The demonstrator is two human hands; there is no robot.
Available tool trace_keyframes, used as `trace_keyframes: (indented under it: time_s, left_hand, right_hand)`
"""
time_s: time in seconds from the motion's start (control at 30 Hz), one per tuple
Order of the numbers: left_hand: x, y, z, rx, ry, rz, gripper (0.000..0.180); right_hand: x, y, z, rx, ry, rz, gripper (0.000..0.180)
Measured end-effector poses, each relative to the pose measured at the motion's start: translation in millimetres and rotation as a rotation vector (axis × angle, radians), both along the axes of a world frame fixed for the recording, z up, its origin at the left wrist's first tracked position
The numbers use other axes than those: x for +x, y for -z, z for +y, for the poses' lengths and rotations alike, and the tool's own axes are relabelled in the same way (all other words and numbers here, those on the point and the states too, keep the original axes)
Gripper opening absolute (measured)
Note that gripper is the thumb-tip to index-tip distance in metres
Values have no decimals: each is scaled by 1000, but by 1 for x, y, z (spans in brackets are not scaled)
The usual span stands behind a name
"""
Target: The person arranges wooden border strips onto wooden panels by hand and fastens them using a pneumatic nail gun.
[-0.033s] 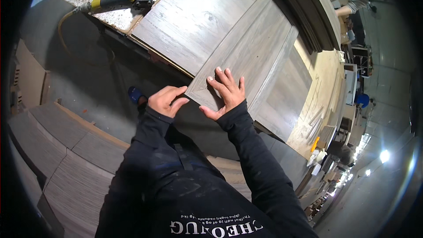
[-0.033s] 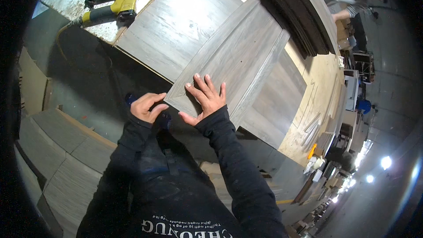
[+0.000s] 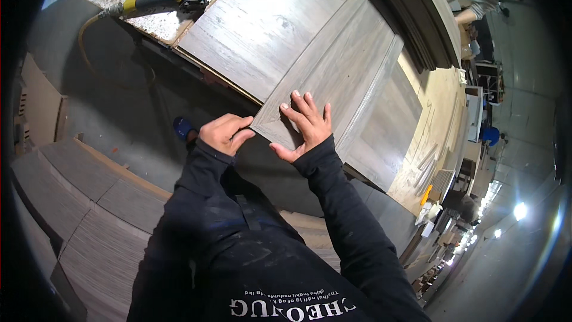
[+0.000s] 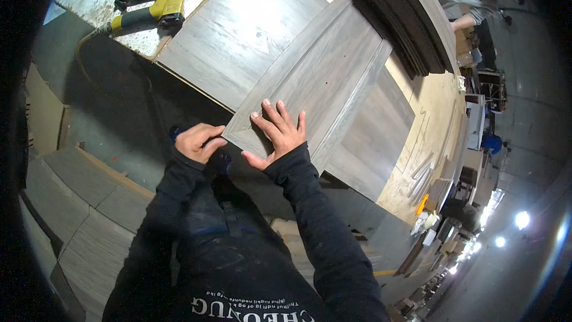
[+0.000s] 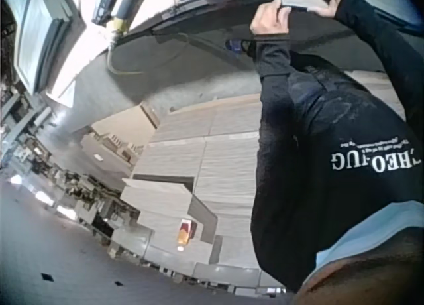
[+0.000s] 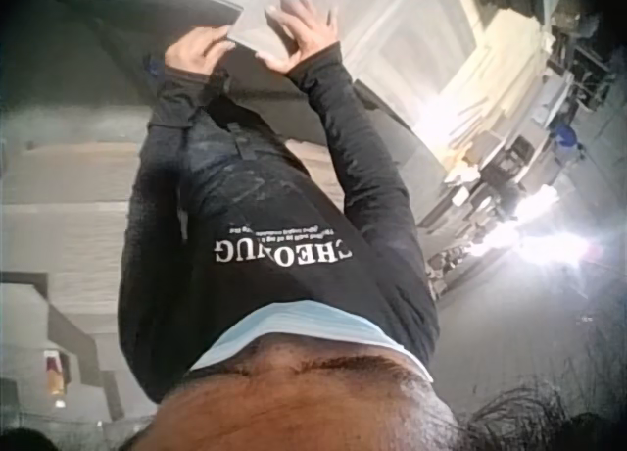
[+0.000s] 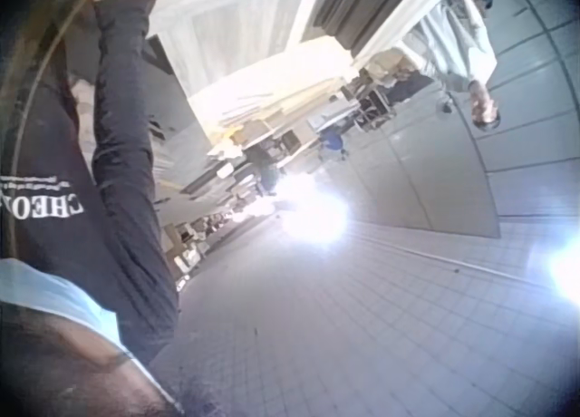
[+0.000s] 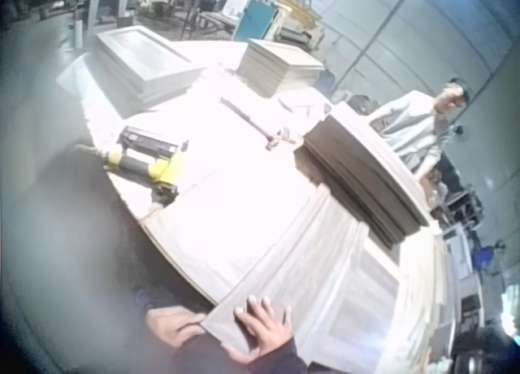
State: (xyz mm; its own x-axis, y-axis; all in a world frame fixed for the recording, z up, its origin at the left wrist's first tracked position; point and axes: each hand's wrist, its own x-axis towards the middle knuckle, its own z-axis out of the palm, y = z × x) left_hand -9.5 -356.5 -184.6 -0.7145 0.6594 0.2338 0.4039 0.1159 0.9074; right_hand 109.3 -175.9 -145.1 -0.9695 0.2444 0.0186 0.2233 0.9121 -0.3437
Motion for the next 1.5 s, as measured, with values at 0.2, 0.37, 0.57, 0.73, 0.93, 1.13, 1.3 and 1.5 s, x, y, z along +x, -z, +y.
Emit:
trace_keyframes:
  time_s: [0.2, 0.37, 0.57, 0.73, 0.93, 1.13, 1.3, 1.5]
  left_hand:
    - [-27, -20, 2, -123, 186, 293, 13]
    - [-30, -40, 8, -363, 309, 505, 7]
    - [-64, -50, 4, -353, 501, 301, 3]
    - [-206, -68, -5, -353, -188, 773, 53]
    - [-279, -30, 19, -737, -2, 693, 66]
    - [-247, -75, -6, -576, 278, 487, 65]
    - [-199, -127, -23, -539, 572, 55, 41]
    - [-169, -56, -30, -443, 817, -362, 27]
  right_hand:
    - [-5, -2, -2, -2, -8, 5, 75]
    - [-4, -5, -1, -4, -10, 1, 74]
    - [-3, -6, 0, -26, -8, -23, 74]
    - [-3, -7, -1, -21, -12, -26, 74]
    - [-5, -8, -1, -50, 0, -40, 73]
    - [-7, -9, 2, -69, 8, -55, 74]
    - [1, -9, 4, -64, 20, -88, 74]
    - [-4, -7, 3, -63, -13, -65, 74]
